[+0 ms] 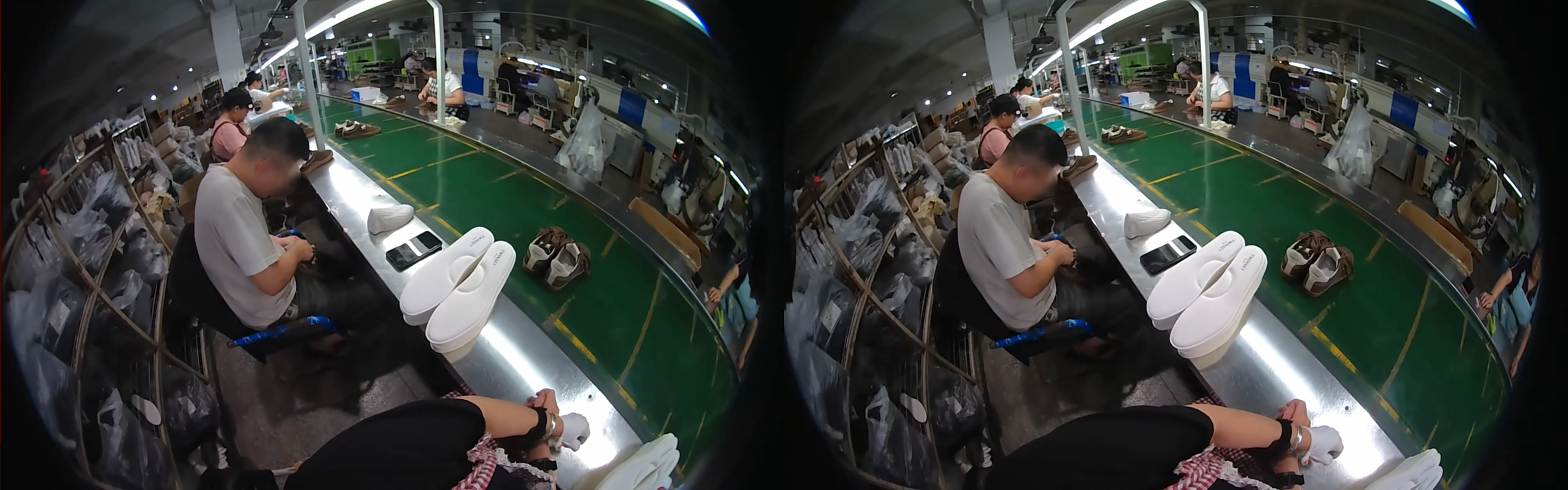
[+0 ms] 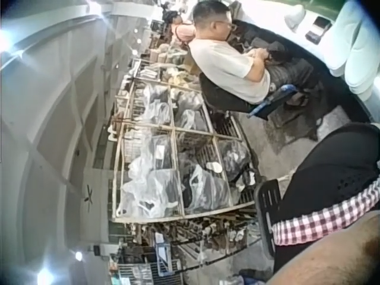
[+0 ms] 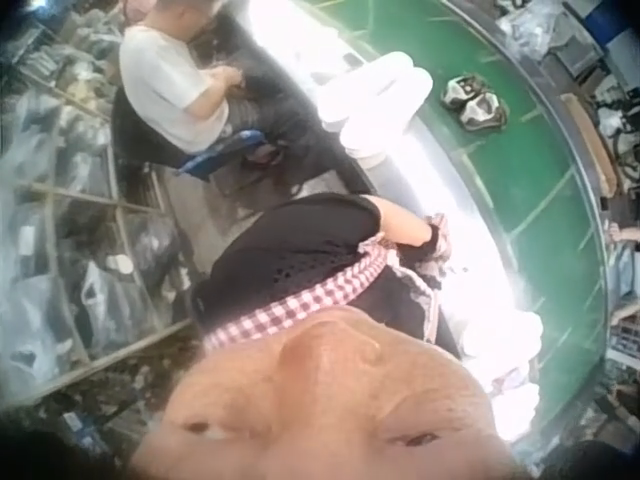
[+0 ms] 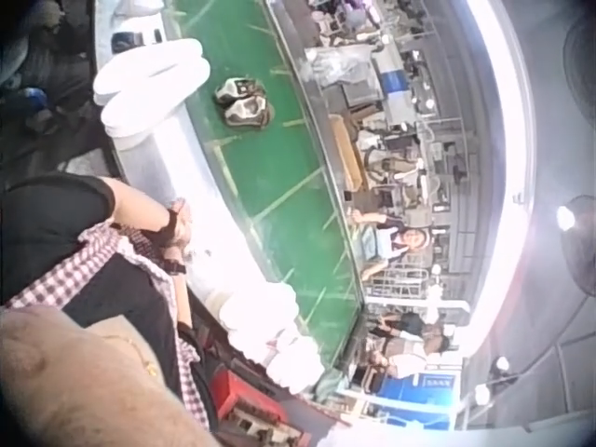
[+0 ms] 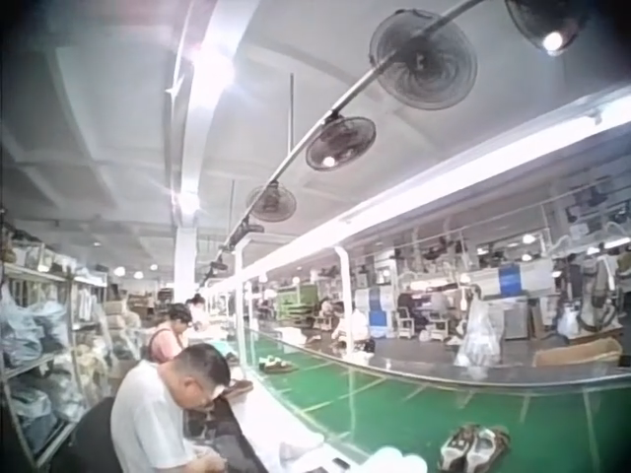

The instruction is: The recorder is inserting white insoles into brown shoes as they move along a production conveyor belt.

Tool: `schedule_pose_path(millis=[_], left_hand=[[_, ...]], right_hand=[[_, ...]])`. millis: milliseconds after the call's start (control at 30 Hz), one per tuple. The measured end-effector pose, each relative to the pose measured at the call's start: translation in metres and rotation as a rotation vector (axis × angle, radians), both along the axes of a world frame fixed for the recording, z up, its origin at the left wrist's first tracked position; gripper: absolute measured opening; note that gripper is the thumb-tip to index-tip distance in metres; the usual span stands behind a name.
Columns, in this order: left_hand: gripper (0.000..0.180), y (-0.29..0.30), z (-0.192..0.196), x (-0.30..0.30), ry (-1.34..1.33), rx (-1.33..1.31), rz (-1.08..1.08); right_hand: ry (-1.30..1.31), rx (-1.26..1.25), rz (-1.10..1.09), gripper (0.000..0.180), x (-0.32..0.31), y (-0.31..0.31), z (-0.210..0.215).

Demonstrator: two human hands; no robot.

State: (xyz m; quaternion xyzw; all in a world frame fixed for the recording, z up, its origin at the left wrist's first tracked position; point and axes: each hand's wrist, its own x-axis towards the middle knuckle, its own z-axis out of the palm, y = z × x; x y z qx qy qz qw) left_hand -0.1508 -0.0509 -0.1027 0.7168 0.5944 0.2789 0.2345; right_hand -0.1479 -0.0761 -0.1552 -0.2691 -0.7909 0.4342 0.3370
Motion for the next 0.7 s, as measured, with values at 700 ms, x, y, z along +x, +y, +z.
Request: schedule_pose_path(millis=[700], left_hand=[[0.019, -0.019, 0.012, 0.025, 0.273, -0.035, 0.063]], right_hand=[[-0.153, 0.009, 0.063, 0.034, 0.008, -0.011, 0.030]])
